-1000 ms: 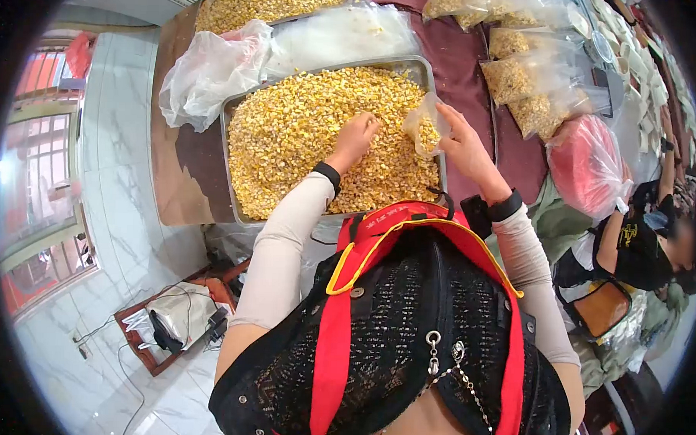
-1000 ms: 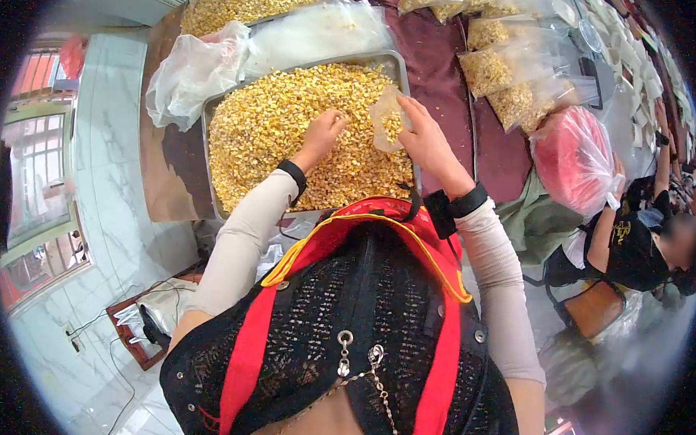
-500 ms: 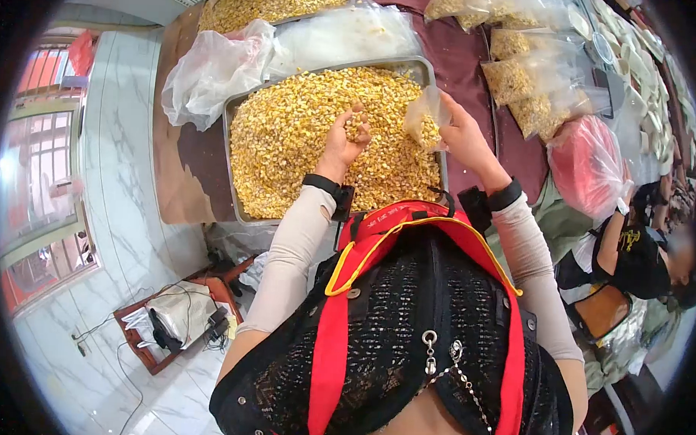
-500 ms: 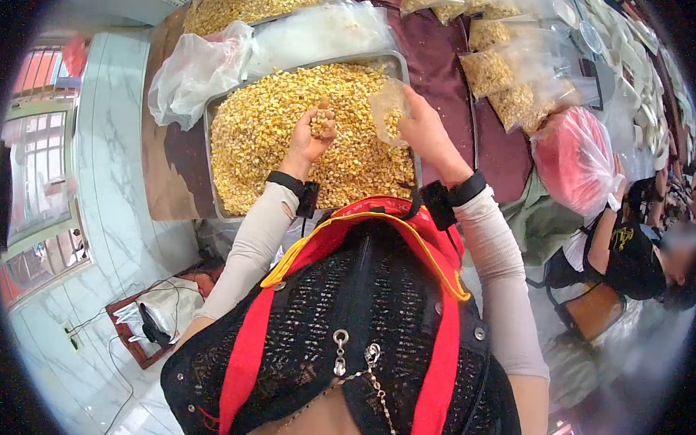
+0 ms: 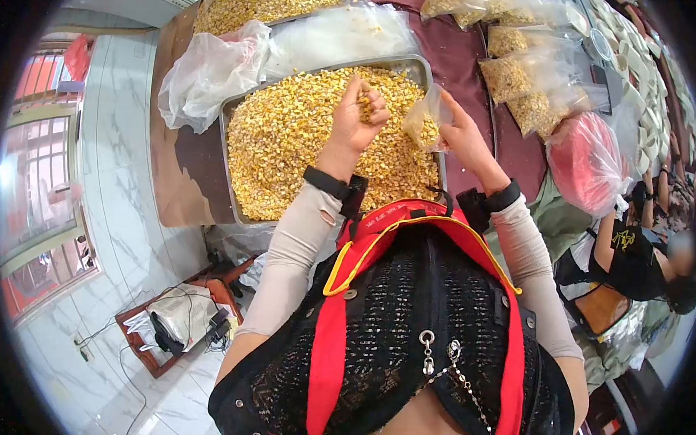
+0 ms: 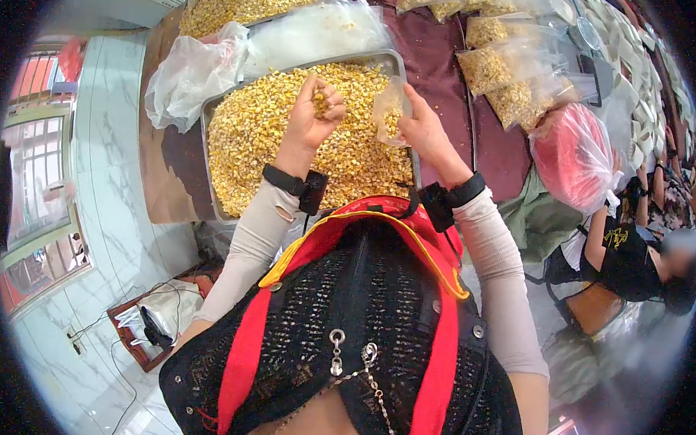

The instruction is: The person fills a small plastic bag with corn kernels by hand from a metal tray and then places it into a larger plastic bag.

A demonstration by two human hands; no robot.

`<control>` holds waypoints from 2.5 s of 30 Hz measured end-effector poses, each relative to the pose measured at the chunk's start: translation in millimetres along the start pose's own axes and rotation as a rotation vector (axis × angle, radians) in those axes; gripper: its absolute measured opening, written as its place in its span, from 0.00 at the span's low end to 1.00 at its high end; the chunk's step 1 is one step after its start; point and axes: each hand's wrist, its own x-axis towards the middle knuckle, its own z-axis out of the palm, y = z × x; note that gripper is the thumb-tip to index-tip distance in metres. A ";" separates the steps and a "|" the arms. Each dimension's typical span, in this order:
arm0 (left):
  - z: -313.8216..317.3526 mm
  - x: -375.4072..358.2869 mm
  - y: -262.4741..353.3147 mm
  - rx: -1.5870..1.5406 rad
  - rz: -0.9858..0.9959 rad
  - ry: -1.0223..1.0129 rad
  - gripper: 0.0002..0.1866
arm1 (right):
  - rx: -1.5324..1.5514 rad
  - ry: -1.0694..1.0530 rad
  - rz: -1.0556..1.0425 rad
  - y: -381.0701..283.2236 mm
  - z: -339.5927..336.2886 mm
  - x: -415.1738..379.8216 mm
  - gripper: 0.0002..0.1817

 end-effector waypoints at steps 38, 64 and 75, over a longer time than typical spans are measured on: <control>-127.8 11.3 4.5 2.568 0.217 0.055 0.08 | -0.215 -0.021 -0.052 1.9 -13.5 -7.5 0.33; -118.3 -29.7 -5.8 2.802 0.742 -0.736 0.11 | -0.223 -0.072 -0.071 5.7 -12.2 -3.0 0.32; -103.7 14.7 8.4 2.037 0.235 0.224 0.13 | -0.153 -0.054 -0.114 5.7 -10.2 -7.1 0.30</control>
